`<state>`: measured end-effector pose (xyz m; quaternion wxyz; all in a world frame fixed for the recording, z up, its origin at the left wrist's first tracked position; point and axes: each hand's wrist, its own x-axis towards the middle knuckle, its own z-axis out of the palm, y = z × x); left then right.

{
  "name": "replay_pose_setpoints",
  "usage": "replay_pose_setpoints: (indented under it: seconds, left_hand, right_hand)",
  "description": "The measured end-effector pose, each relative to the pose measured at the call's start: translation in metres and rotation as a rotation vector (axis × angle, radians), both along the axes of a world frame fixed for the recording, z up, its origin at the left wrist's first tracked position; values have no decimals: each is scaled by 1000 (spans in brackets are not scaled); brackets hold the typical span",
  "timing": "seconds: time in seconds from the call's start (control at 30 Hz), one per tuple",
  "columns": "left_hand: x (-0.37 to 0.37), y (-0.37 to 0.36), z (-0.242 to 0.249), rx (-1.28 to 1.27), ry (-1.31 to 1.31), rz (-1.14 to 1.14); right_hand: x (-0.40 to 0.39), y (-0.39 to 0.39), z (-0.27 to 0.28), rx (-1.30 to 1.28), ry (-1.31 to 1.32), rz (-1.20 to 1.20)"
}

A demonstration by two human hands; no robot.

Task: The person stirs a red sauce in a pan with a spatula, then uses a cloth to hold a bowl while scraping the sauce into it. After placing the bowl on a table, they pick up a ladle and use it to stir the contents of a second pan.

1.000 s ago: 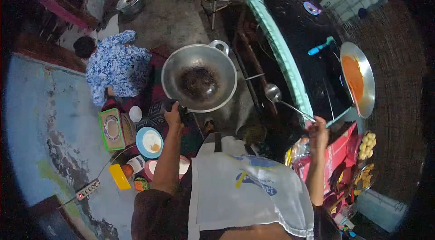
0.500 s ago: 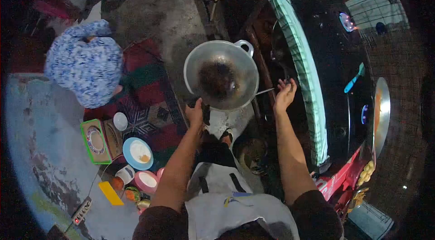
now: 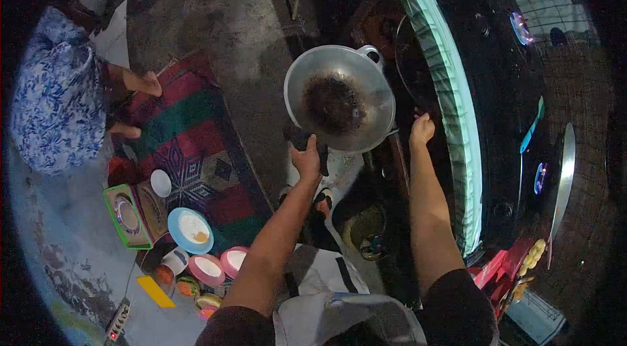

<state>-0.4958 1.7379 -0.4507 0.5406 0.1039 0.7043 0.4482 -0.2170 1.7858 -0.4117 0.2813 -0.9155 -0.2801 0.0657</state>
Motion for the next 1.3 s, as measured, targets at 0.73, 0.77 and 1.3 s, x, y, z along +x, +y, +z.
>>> replay_pose_setpoints:
  seconds: [0.73,0.77,1.3]
  left_hand:
    - [23,6,13,-53,18,-53]
    - [23,7,19,-55,18,-50]
    - [25,9,34,-97,35,-70]
  right_hand:
    - [-11,-24,47,706,809,-275]
    - [-15,-27,52,703,810,-274]
    - [-59,-73,55,559,463,301]
